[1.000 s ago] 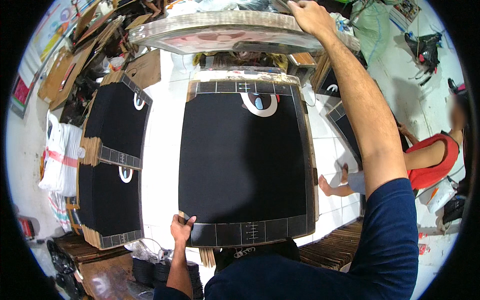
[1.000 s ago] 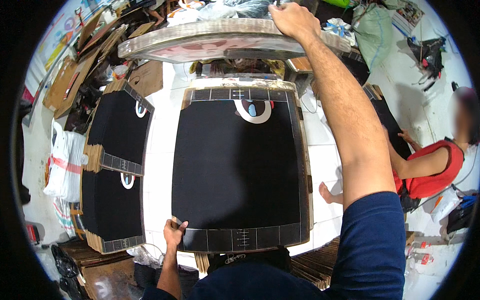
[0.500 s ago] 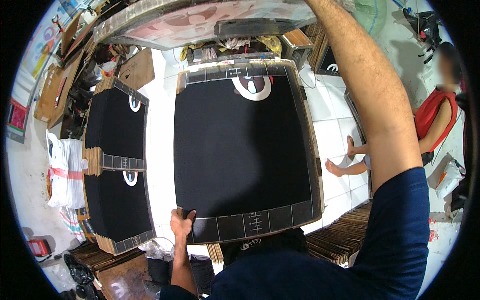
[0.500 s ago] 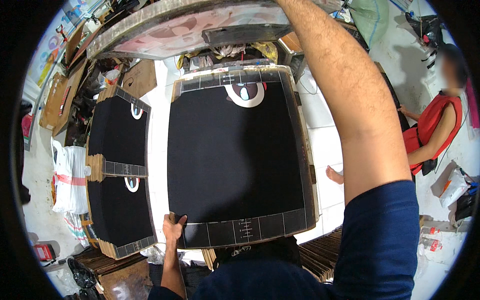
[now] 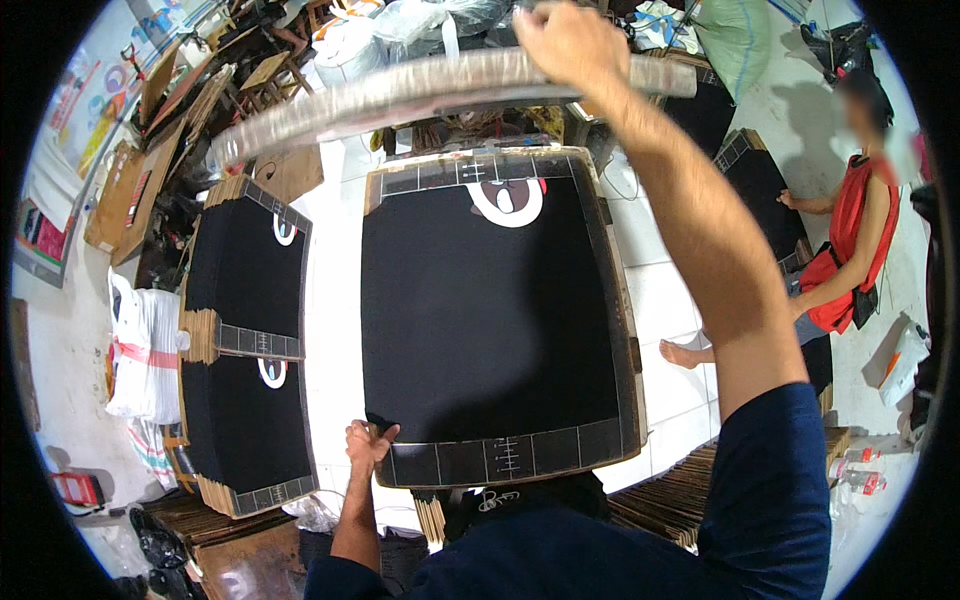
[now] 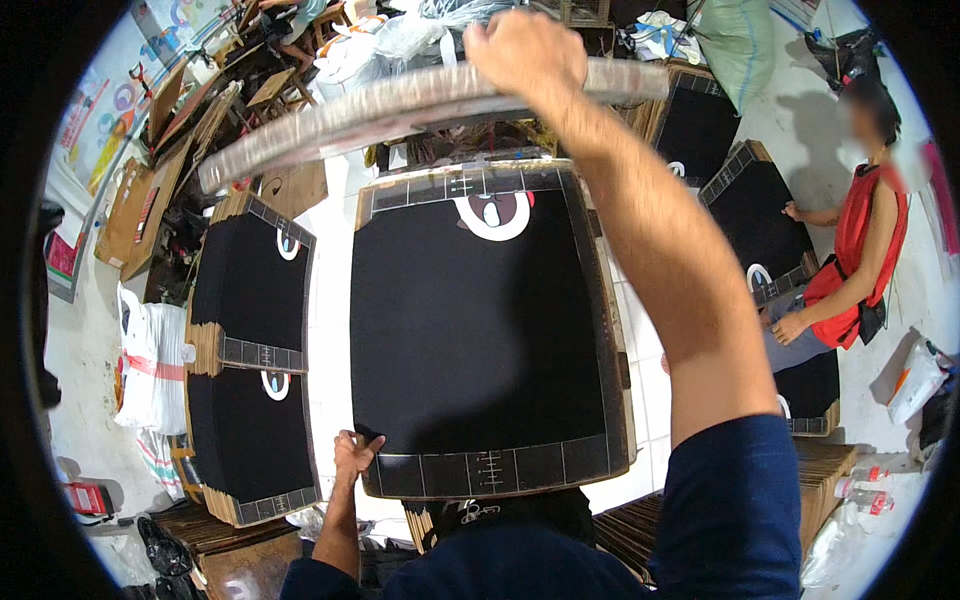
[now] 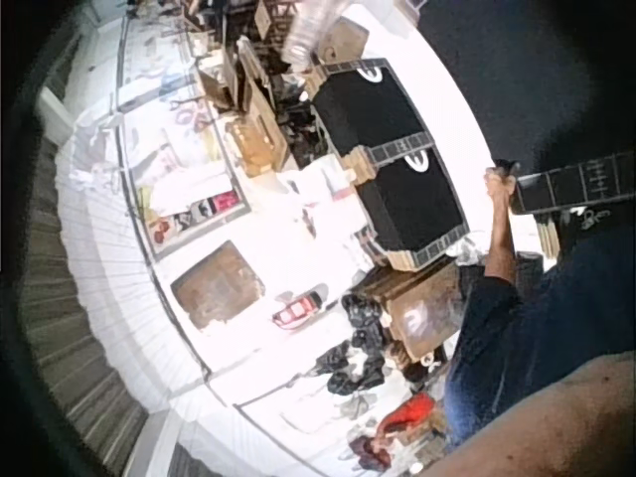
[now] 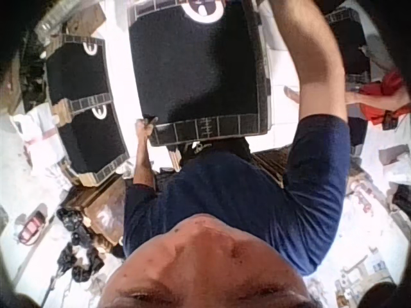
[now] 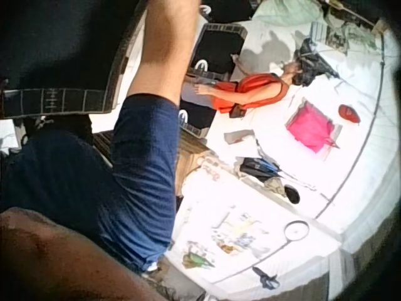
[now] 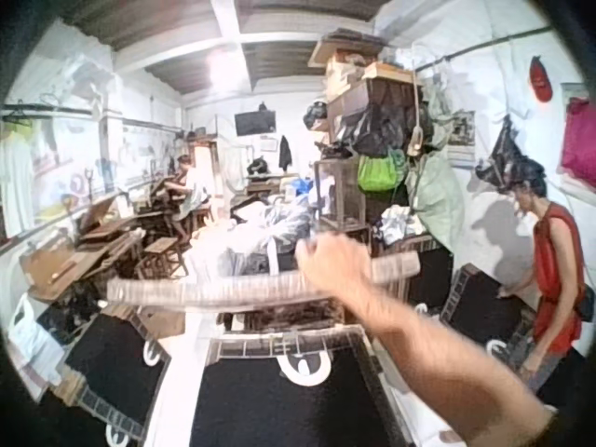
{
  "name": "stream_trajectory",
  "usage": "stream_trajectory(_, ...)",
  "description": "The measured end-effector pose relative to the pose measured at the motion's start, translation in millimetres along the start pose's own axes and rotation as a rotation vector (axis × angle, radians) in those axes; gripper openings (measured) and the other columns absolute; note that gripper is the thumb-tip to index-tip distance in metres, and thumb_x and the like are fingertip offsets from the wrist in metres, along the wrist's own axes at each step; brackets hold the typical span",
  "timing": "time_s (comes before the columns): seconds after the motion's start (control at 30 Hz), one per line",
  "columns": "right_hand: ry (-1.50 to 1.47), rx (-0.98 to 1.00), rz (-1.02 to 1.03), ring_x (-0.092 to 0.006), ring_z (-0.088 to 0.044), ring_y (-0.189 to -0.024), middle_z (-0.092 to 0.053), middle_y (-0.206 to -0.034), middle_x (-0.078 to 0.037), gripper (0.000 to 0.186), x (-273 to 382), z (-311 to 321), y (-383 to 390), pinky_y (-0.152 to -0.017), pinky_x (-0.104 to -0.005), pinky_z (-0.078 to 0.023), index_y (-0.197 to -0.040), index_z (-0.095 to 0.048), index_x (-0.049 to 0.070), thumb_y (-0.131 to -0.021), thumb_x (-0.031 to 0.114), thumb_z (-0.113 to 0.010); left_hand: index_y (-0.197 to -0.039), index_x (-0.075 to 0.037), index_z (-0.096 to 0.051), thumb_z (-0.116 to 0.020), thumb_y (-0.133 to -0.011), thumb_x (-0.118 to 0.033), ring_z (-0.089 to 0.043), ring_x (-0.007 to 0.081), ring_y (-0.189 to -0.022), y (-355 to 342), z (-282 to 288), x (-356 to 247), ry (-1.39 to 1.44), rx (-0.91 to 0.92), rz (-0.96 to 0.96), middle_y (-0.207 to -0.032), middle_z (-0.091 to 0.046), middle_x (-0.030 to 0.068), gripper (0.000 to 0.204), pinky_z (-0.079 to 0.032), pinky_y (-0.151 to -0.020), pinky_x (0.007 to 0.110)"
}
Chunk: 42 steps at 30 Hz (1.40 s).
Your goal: The person performs screen printing on black fabric pieces. They repeatedly place a screen frame over the fabric, use a squeegee to pull ink across the mesh, lift the screen to reveal the printed design, and then move to the next piece.
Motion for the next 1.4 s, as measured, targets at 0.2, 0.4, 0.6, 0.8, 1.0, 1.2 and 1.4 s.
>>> stream_trajectory(0.2,-0.185,-0.377,0.304,-0.0295,-0.066,-0.069,-0.067,-0.075,-0.009,0.015,-25.0,-49.7,149.1,-0.061,-0.0428,-0.051,-0.083,-0.070,0.012,-0.092,0.024,-0.070,-0.159,-0.004,-0.028,-0.051,-0.109,-0.047,-0.055,0.0360,-0.135,-13.7,122.4,-182.8,1.416,0.053,-0.570,-0.152,-0.046,0.0227,0.070,-0.047,-0.109,0.053)
stream_trajectory(0.4,-0.374,0.153,0.083,-0.0336,-0.062,-0.106,-0.068,-0.108,-0.014,0.032,-73.4,-156.7,280.3,-0.093,-0.0471,-0.047,-0.111,-0.069,0.008,-0.084,0.022,-0.075,-0.141,-0.011,-0.048,-0.036,-0.105,-0.069,-0.064,0.0336,-0.102,-41.0,29.8,-199.5,1.692,0.157,0.249,-0.124,-0.062,0.0160,0.069,-0.057,-0.074,0.050)
stream_trajectory(0.6,-0.301,0.114,0.234,-0.0403,-0.048,-0.133,-0.053,-0.137,-0.020,0.086,-116.3,-291.8,159.5,-0.110,-0.0504,-0.040,-0.145,-0.049,0.004,-0.071,0.024,-0.088,-0.117,-0.001,-0.059,-0.039,-0.103,-0.071,-0.073,0.0301,-0.075,-58.4,-41.9,-136.7,1.006,0.352,0.286,-0.099,-0.072,0.0201,0.074,-0.054,-0.061,0.038)
stream_trajectory(0.8,0.061,0.294,0.412,-0.0386,-0.046,-0.141,-0.054,-0.145,-0.020,0.097,-111.4,-381.1,25.2,-0.111,-0.0473,-0.042,-0.154,-0.041,0.003,-0.072,0.020,-0.091,-0.151,0.010,-0.038,-0.056,-0.108,-0.038,-0.046,0.0419,-0.136,-56.8,-4.3,-105.5,0.474,-0.751,0.026,-0.149,-0.045,0.0322,0.066,-0.033,-0.116,0.047)
stream_trajectory(1.0,-0.007,0.469,0.402,-0.0308,-0.067,-0.108,-0.072,-0.108,-0.008,0.046,-113.2,-375.3,29.1,-0.093,-0.0465,-0.049,-0.115,-0.067,0.012,-0.076,0.024,-0.087,-0.154,0.011,-0.033,-0.052,-0.109,-0.038,-0.042,0.0497,-0.141,-68.6,-32.2,-108.1,0.438,-0.785,0.100,-0.152,-0.044,0.0363,0.069,-0.031,-0.119,0.051)
stream_trajectory(1.2,0.005,0.210,0.389,-0.0291,-0.067,-0.102,-0.071,-0.100,-0.005,0.030,-112.0,-384.6,44.2,-0.088,-0.0464,-0.048,-0.101,-0.066,0.013,-0.078,0.020,-0.083,-0.152,0.015,-0.034,-0.053,-0.109,-0.034,-0.047,0.0523,-0.135,-67.6,-27.9,-110.8,0.399,-0.787,0.067,-0.146,-0.046,0.0409,0.068,-0.035,-0.115,0.052)
stream_trajectory(1.4,0.038,0.257,0.403,-0.0302,-0.066,-0.099,-0.070,-0.099,-0.008,0.030,-108.1,-368.8,75.2,-0.084,-0.0462,-0.048,-0.099,-0.064,0.011,-0.075,0.014,-0.082,-0.151,0.014,-0.035,-0.055,-0.108,-0.033,-0.049,0.0521,-0.133,-69.8,-32.2,-106.9,0.386,-0.806,0.052,-0.145,-0.048,0.0399,0.067,-0.037,-0.114,0.051)
Point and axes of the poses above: each hand's wrist, its own y-axis away from the middle knuckle, its own z-axis out of the back of the hand, x = y × z, the point moved 6 cm from there along -y, towards the middle knuckle
